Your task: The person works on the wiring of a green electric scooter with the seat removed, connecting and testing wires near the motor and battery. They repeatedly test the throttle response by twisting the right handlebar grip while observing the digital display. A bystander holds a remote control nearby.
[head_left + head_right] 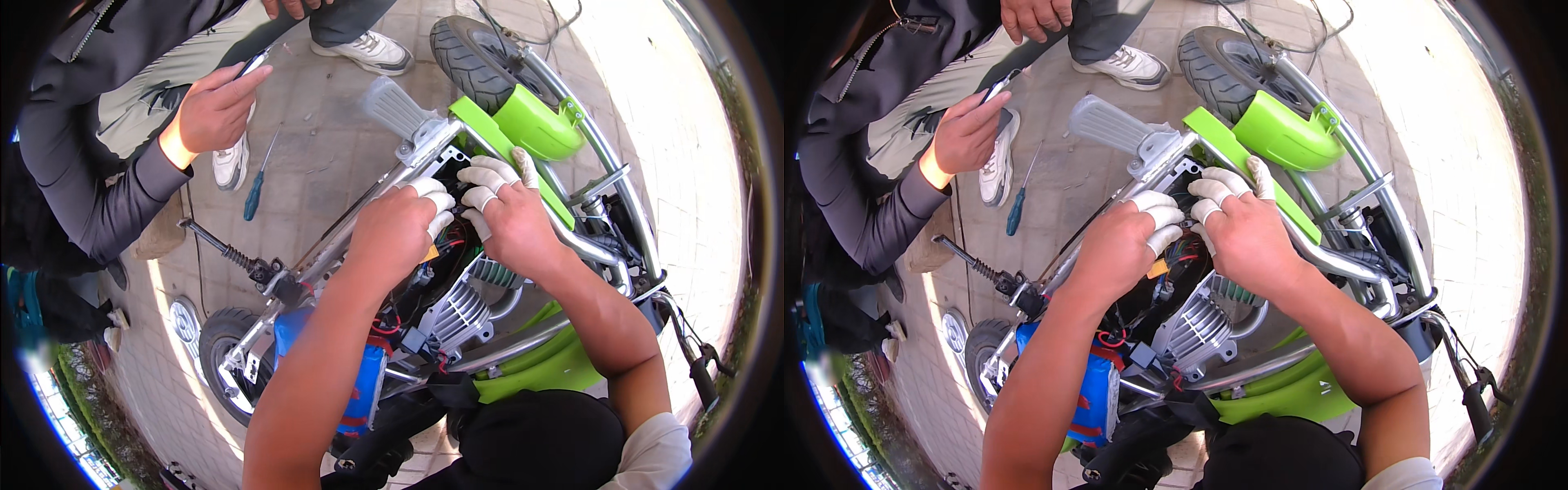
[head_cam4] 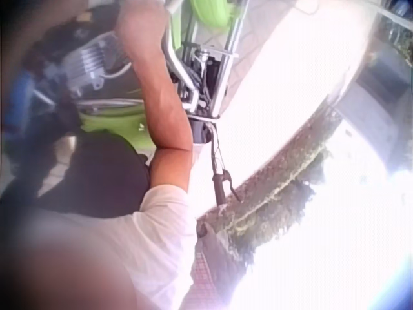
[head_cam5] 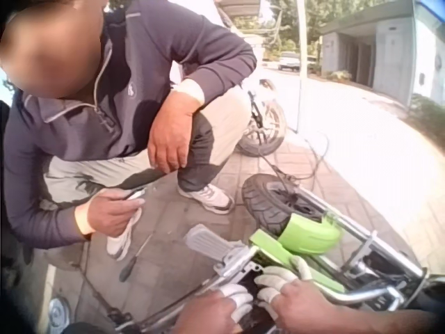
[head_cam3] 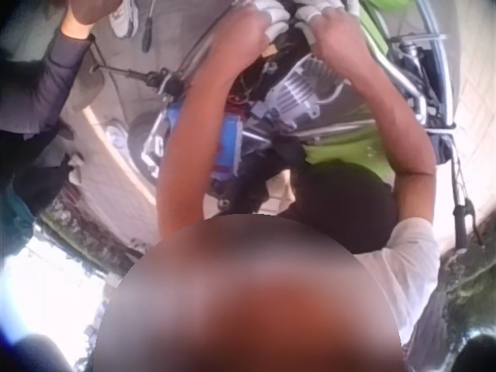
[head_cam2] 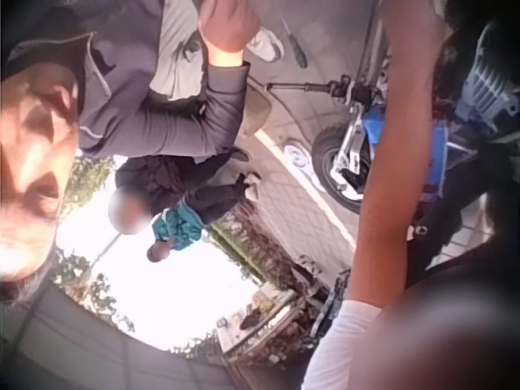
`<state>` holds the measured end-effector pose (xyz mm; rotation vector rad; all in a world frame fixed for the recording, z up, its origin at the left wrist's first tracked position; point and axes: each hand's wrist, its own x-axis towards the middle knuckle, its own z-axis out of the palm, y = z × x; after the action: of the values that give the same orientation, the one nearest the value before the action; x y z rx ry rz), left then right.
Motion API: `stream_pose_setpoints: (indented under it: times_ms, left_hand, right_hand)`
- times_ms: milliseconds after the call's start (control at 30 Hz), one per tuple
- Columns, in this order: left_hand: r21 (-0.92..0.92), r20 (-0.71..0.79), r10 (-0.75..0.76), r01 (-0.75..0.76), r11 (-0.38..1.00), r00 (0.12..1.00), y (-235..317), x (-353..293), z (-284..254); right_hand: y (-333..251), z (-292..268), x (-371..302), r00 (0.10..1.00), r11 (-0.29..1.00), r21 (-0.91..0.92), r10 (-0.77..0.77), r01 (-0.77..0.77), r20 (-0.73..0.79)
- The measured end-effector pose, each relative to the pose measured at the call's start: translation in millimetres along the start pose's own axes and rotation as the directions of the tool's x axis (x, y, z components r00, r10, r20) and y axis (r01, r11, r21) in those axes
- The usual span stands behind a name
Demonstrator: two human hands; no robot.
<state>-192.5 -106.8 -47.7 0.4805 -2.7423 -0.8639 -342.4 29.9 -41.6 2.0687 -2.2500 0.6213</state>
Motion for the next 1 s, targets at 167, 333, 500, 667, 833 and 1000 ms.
stream_pose_setpoints:
  times_ms: [167, 333, 500, 667, 833, 1000]
  left_hand:
    - [0.094, 0.091, -0.053, 0.044, 0.995, 0.994, -5, -2, 2]
    - [0.029, 0.061, -0.054, 0.052, 0.998, 0.997, -4, -3, 2]
    - [-0.036, 0.095, -0.077, 0.081, 0.996, 0.992, 10, 1, -2]
    - [0.01, 0.105, -0.037, 0.036, 0.999, 0.994, -1, 1, 8]
    - [-0.08, 0.077, -0.074, 0.08, 0.994, 0.994, -5, -4, -9]
    - [-0.212, 0.097, -0.216, 0.232, 0.949, 0.972, -6, -3, -8]
  right_hand:
    - [-3, -2, 2, 1.0, 1.0, 0.002, 0.029, -0.029, -0.012]
    - [1, -5, 2, 1.0, 0.999, 0.05, 0.01, -0.009, -0.009]
    - [3, -5, 0, 0.998, 0.994, 0.106, -0.013, 0.02, -0.065]
    - [4, -8, 1, 0.997, 0.991, 0.117, -0.063, 0.067, -0.039]
    - [13, -9, 0, 0.999, 0.981, 0.19, -0.035, 0.036, -0.006]
    - [9, -10, 3, 1.0, 0.979, 0.204, 0.017, -0.015, -0.008]
